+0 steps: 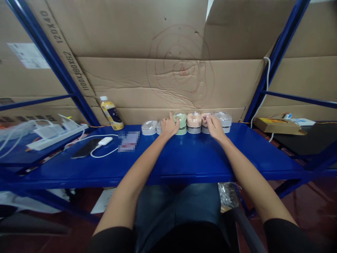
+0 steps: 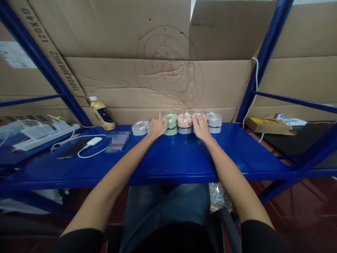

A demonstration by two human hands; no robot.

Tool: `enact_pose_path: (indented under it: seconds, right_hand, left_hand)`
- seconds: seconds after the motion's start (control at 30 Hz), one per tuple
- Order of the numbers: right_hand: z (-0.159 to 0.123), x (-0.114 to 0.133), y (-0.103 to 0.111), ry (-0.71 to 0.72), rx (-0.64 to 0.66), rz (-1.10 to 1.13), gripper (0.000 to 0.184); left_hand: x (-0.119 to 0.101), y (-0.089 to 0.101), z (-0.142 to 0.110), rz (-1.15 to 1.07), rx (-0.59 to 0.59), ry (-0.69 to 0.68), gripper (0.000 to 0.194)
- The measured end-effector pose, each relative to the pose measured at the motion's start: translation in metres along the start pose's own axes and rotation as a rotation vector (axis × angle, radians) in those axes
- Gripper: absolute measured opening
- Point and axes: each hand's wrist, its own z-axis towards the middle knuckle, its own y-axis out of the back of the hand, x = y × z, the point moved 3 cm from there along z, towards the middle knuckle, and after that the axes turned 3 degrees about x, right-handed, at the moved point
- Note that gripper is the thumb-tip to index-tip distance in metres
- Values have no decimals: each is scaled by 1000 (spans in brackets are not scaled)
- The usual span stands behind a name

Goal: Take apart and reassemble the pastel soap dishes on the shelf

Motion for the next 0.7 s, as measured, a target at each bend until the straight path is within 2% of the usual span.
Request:
enact_pose_path:
  seconds: [0.1, 0.2, 0.27, 0.4, 0.5, 0.6, 0.7]
  right_hand:
    - [0, 1, 0, 11, 11, -5, 68]
    - [0, 2, 0, 14, 43, -19, 67]
    - [-1, 2, 0, 15, 61, -27, 65]
    - [-1, 3, -2, 14, 76, -17, 60]
    - [-4, 6, -7, 0, 126, 15, 55]
    - [-13, 20, -21, 65, 324, 74, 55]
    - [-29, 41, -40, 210, 588, 95, 90]
  left_hand:
    - [27, 6, 1, 104, 16, -105, 75]
    - [51, 3, -6, 248, 168, -154, 72]
    - [61, 3, -20, 278, 221, -187, 71]
    - [65, 15, -64, 304, 140, -270, 69]
    - [62, 27, -101, 218, 93, -325, 60]
    - [55, 38, -126, 26, 77, -451, 48]
    - [42, 41, -133, -229, 155, -652, 41]
